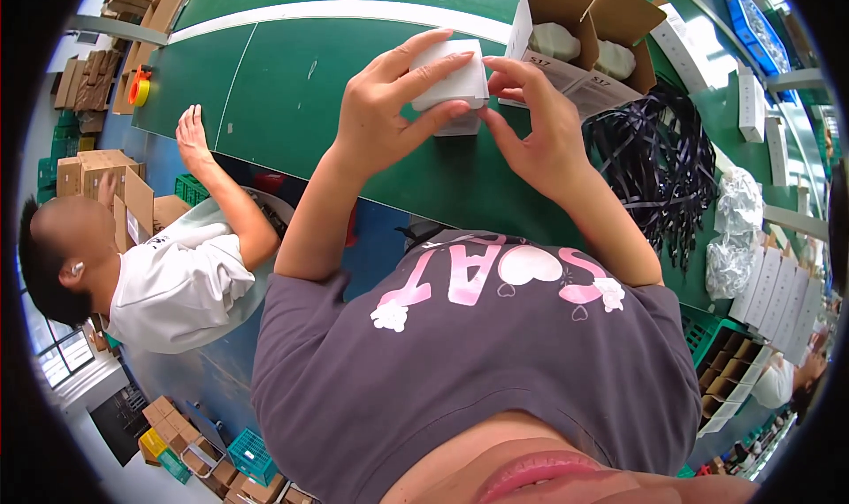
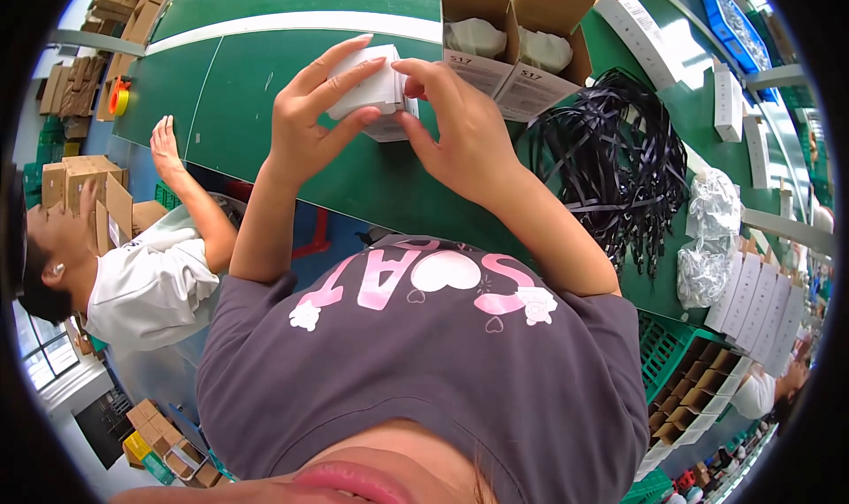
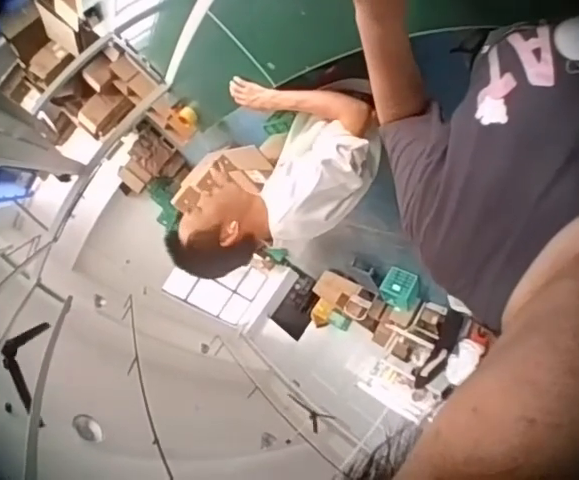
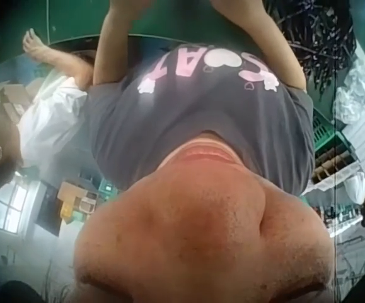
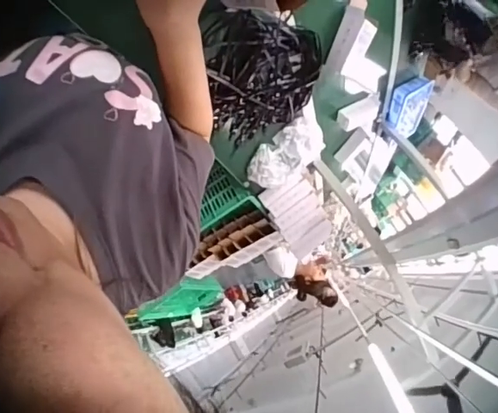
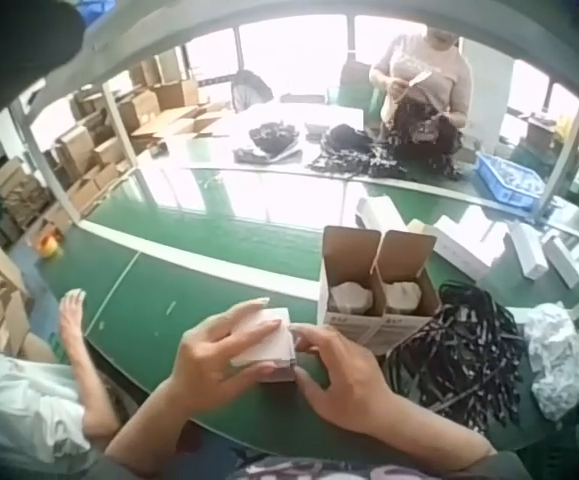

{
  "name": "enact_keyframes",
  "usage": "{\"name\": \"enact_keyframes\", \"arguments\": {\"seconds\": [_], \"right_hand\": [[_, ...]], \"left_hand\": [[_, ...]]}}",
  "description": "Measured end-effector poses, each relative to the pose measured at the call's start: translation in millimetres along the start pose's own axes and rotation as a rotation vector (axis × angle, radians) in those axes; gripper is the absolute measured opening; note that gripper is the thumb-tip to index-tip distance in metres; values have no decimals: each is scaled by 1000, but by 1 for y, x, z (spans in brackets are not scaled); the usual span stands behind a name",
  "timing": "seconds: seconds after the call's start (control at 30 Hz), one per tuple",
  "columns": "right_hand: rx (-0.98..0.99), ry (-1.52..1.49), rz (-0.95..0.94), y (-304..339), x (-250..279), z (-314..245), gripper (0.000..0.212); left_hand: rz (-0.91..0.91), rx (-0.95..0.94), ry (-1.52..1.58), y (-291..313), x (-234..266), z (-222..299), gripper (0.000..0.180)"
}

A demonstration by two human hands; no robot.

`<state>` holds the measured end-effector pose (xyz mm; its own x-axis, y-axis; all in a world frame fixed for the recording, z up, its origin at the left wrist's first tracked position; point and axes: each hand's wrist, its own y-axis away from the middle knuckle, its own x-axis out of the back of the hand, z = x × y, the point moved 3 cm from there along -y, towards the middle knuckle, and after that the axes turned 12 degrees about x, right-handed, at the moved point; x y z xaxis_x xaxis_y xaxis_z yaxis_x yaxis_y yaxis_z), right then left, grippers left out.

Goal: Packaging electronic fans and cables into small white boxes at a factory assembly line.

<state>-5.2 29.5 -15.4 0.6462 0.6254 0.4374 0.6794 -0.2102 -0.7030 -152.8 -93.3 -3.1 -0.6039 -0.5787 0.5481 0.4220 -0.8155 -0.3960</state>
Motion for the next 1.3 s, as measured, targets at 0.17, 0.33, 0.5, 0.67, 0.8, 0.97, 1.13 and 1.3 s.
{"name": "enact_keyframes", "arguments": {"seconds": [0.17, 0.33, 0.5, 0.67, 0.8, 0.97, 1.13, 1.3], "right_hand": [[-20, 25, 2, 1, 4, -1, 49], [143, 220, -1, 1, 8, 0, 41], [202, 152, 108, 4, -10, -3, 32], [195, 108, 342, 9, 81, -10, 20], [-240, 259, 405, 29, 161, 51, 7], [-370, 616, -270, 60, 157, 136, 10], [-167, 547, -379, 52, 183, 146, 10], [-53, 505, -361, 53, 187, 140, 8]], "left_hand": [[-59, -38, -507, -3, -5, 28, 44], [133, -163, -393, 7, -5, 8, 62], [473, 106, 299, 41, -83, -41, 71], [446, 372, 142, 34, -37, -55, 73], [366, 348, -398, 8, 40, -92, 74], [316, 392, -665, -8, 32, -106, 67], [417, 190, -463, -7, 0, -57, 58], [401, 63, -323, -14, -10, -17, 51]]}}
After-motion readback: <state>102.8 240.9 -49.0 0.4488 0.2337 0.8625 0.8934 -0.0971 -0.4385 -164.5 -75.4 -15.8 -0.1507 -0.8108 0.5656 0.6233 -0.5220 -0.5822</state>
